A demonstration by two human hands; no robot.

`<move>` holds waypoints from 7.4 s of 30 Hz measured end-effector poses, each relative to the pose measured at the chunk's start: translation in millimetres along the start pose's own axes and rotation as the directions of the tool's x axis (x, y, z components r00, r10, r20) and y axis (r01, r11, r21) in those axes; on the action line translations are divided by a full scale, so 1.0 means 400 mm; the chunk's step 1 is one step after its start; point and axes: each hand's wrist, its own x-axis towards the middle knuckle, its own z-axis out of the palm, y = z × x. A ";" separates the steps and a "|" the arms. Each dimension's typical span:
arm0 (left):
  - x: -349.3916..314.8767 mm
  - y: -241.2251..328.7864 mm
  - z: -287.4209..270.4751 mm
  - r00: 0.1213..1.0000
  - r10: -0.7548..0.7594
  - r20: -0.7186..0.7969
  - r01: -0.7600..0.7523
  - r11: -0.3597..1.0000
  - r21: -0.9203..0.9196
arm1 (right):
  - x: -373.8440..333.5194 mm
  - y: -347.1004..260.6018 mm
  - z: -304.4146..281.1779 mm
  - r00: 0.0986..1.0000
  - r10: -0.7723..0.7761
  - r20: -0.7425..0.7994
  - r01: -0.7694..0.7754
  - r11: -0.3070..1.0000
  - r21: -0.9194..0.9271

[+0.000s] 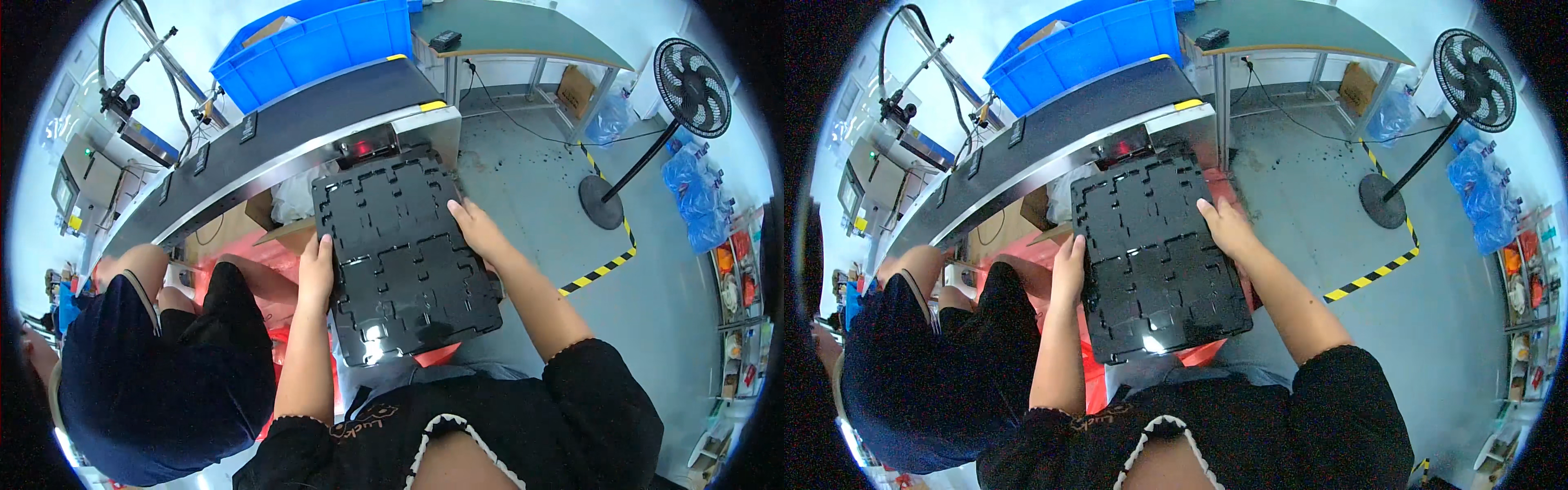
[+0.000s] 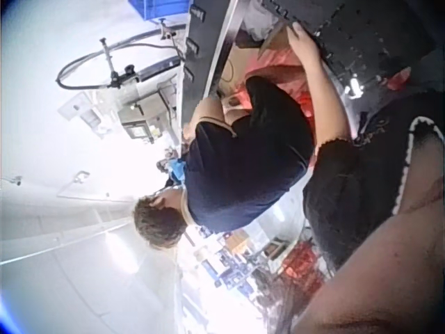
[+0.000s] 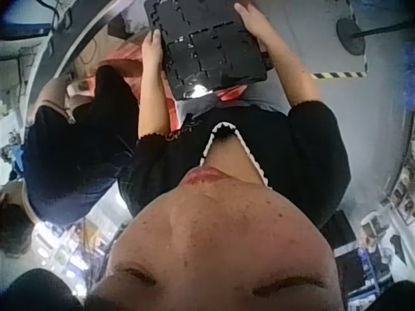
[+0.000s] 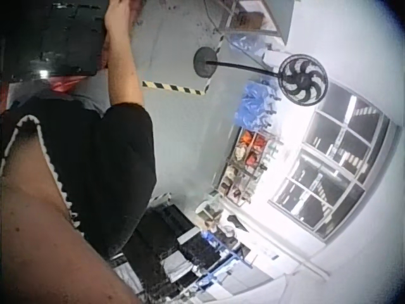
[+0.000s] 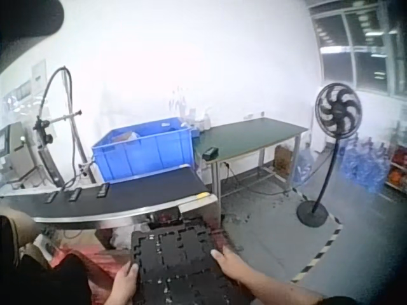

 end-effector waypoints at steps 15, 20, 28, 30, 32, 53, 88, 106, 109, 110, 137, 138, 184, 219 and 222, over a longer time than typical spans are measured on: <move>-0.025 -0.030 0.021 0.999 -0.013 0.050 0.016 0.998 -0.067 | -0.013 -0.097 -0.055 0.994 -0.107 0.019 0.108 0.956 -0.272; 0.036 -0.031 -0.065 0.984 0.179 -0.023 -0.176 0.980 0.092 | 0.147 -0.271 -0.120 0.735 -0.677 -0.038 0.611 0.685 -0.396; 0.670 0.108 -0.274 0.590 0.807 0.015 -0.638 0.456 0.620 | 0.719 -0.595 0.144 0.699 -0.568 0.435 0.715 0.557 -0.422; 0.824 0.088 -0.301 0.761 0.621 0.187 -0.538 0.444 0.717 | 0.787 -0.621 0.157 0.721 -0.489 0.492 0.692 0.542 -0.476; 0.917 0.085 -0.288 0.890 0.291 0.350 -0.456 0.559 0.693 | 0.881 -0.604 0.182 0.773 -0.343 0.534 0.630 0.514 -0.582; 0.160 0.152 -0.059 0.687 0.320 0.652 -0.708 0.497 0.502 | 0.220 -0.271 0.011 0.501 -0.729 0.466 0.864 0.454 -0.218; 0.984 -0.002 -0.423 0.767 0.540 0.346 -0.621 0.491 0.610 | 0.928 -0.630 0.128 0.694 0.008 0.720 0.522 0.683 -0.511; 0.259 0.229 -0.131 0.778 0.589 0.219 -0.625 0.689 0.367 | 0.273 -0.272 -0.118 0.601 -0.469 0.648 0.624 0.781 -0.013; 0.045 0.231 -0.107 0.721 0.466 0.512 -0.691 0.531 0.490 | 0.223 -0.179 -0.101 0.576 -0.675 0.461 0.813 0.530 -0.241; -0.015 0.223 -0.111 0.731 0.382 0.565 -0.675 0.520 0.523 | 0.185 -0.178 -0.105 0.584 -0.670 0.458 0.811 0.511 -0.286; 0.135 0.220 -0.118 0.675 0.658 0.333 -0.718 0.484 0.501 | 0.558 -0.566 0.080 0.612 -0.713 0.343 0.789 0.524 -0.321; 0.243 0.210 -0.147 0.601 0.773 0.204 -0.736 0.436 0.518 | 0.624 -0.597 0.103 0.652 -0.616 0.443 0.758 0.541 -0.364; -0.237 0.116 0.125 0.771 0.361 0.525 -0.630 0.314 0.710 | -0.365 -0.044 -0.091 0.770 -0.636 0.048 0.596 0.691 -0.408; -0.127 0.008 -0.009 0.998 -0.056 -0.006 0.056 0.994 0.090 | -0.235 -0.036 -0.050 0.966 -0.246 -0.081 0.251 0.966 0.058; -0.110 0.022 0.008 0.996 -0.086 -0.013 0.087 0.993 0.082 | -0.113 -0.062 -0.016 0.983 -0.179 0.044 0.178 0.984 0.015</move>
